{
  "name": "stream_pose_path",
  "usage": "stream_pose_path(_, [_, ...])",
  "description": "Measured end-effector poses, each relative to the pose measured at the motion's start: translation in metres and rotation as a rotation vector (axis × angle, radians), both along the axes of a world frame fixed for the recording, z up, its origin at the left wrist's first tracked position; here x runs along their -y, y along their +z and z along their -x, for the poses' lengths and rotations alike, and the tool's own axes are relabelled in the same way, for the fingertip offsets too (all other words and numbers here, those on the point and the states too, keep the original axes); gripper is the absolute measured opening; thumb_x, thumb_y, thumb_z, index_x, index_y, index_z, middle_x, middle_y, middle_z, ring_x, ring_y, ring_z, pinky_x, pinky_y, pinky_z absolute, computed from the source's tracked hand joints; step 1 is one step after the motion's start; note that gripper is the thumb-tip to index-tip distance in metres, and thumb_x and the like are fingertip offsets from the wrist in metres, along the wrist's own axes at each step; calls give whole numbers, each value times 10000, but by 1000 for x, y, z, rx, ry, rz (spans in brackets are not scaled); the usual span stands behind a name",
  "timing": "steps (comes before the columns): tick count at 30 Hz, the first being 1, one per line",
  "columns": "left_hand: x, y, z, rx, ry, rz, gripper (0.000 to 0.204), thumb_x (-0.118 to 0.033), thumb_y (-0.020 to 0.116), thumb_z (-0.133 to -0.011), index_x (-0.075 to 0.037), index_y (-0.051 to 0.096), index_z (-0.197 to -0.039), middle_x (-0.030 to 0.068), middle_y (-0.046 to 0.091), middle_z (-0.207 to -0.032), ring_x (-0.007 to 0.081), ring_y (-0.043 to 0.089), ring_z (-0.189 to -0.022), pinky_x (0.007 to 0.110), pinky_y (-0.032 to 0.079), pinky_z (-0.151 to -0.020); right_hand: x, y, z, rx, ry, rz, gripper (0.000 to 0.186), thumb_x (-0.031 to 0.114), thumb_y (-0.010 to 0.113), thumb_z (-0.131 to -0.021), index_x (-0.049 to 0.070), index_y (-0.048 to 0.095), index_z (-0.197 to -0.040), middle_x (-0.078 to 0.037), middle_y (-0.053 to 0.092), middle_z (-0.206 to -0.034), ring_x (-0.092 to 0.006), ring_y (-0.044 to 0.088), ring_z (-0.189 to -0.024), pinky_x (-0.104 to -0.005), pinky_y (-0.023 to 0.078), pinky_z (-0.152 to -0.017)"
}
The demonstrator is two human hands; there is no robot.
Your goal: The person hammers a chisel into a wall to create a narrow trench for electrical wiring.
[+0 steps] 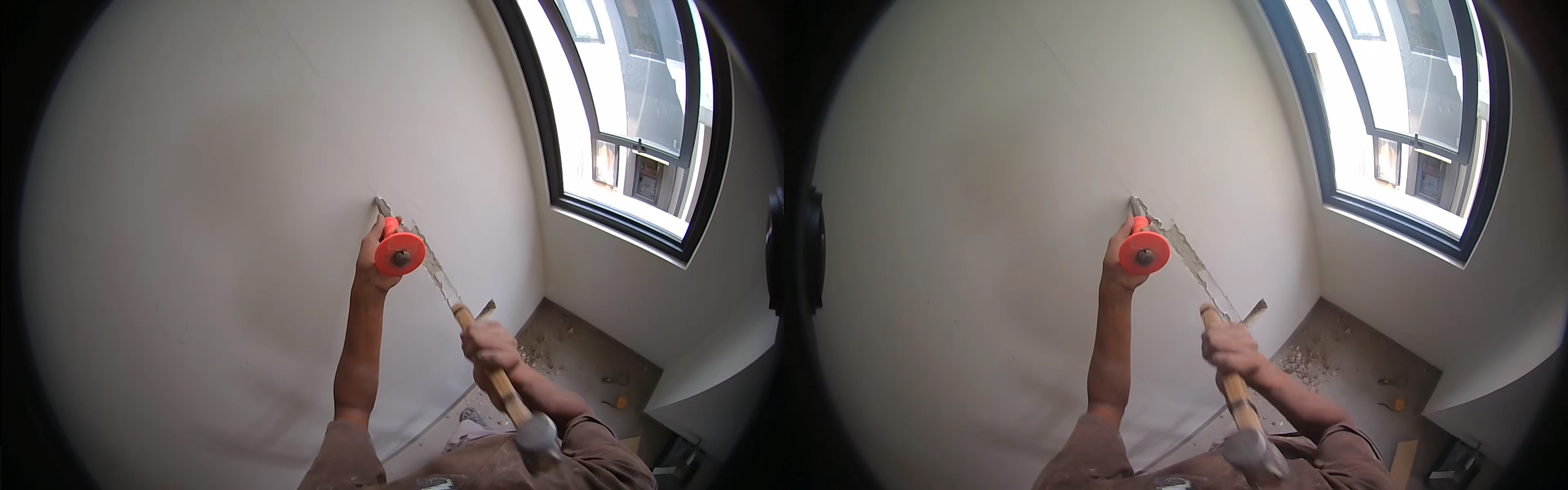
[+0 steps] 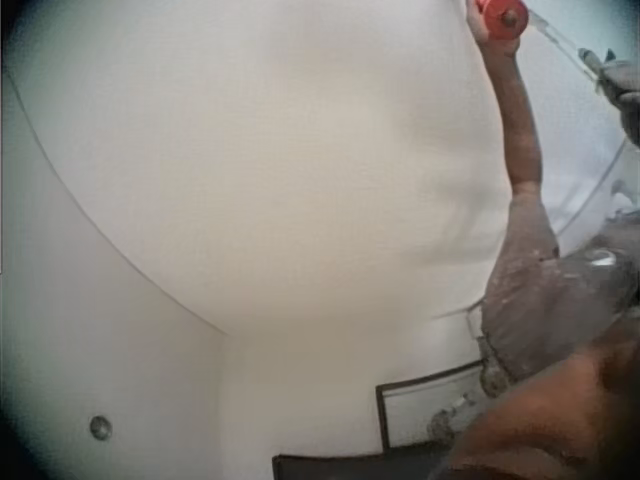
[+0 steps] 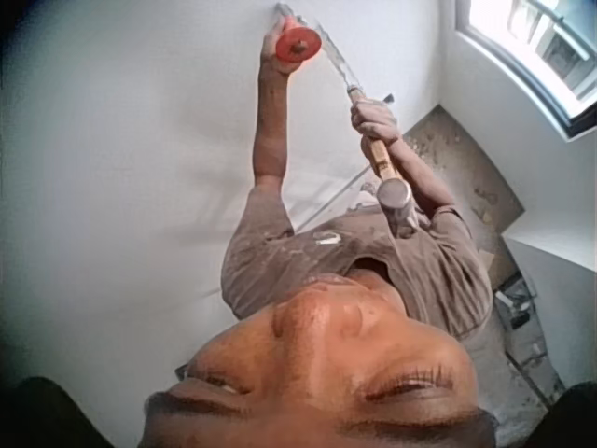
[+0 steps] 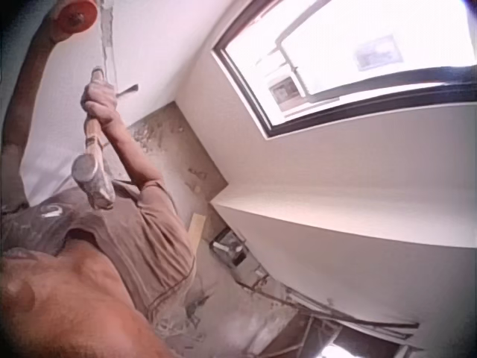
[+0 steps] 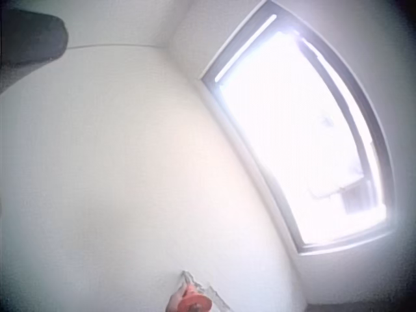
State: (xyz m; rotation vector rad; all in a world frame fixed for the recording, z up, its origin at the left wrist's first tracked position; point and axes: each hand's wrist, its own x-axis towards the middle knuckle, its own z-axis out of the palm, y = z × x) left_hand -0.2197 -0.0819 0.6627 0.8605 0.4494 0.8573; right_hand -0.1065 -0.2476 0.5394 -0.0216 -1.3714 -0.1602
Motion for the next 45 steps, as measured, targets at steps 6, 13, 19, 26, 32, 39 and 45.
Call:
stream_pose_path(6, [2, -1, -4, -80, 57, -71, 316, -348, 374, -1003, -45, 437, -1069, 59, 546, -833, 152, 565, -689, 305, 521, -630, -16, -31, -17, 223, -197, 1148, 397, 423, 626, -816, 35, 557, -771, -179, 517, -591, -361, 537, -559, -411, 421, -527])
stream_pose_path(13, [1, -11, 0, -75, -46, 15, 317, -333, 356, -1010, -34, 440, -1072, 34, 535, -778, 117, 554, -655, 252, 508, -564, 13, -48, -15, 171, -122, 1139, 511, 525, 567, -840, 22, 521, -767, -155, 479, -568, -323, 501, -532, -396, 399, -525])
stream_pose_path(19, [3, 0, 5, -52, -15, -31, 370, -347, 336, -1017, -10, 431, -1134, 10, 511, -781, 84, 526, -675, 210, 488, -609, 18, -57, -9, 120, -69, 1161, 561, 570, 545, -845, 18, 502, -752, -129, 442, -558, -274, 467, -514, -381, 386, -518])
stream_pose_path(26, [2, 7, 2, -79, -12, -162, 369, -351, 345, -1015, -9, 429, -1127, 18, 518, -789, 95, 528, -664, 219, 490, -606, 22, -51, -1, 87, -2, 1148, 609, 616, 523, -843, 19, 480, -731, -107, 417, -538, -220, 440, -483, -359, 376, -485])
stream_pose_path(32, [-5, 6, 0, -20, -40, -51, 350, -346, 347, -1013, -17, 442, -1084, 33, 526, -776, 110, 545, -673, 241, 504, -611, 18, -52, 0, 102, -1, 1102, 605, 615, 567, -809, 22, 488, -720, -113, 429, -546, -239, 458, -481, -347, 377, -475])
stream_pose_path(39, [10, 16, -10, -72, 15, -41, 373, -366, 353, -1009, -15, 447, -1096, 34, 546, -788, 118, 566, -693, 256, 513, -625, 26, 10, 1, 92, 51, 217, 338, 313, 707, -678, 54, 489, -692, -86, 527, -608, -254, 551, -503, -335, 409, -464])
stream_pose_path(45, [-3, 14, -9, -86, 14, -85, 377, -383, 371, -1001, -28, 451, -1103, 31, 544, -784, 123, 565, -666, 263, 510, -610, -34, -28, -25, 235, -289, 1088, 431, 429, 630, -809, 12, 525, -778, -160, 497, -568, -322, 541, -534, -390, 430, -529])
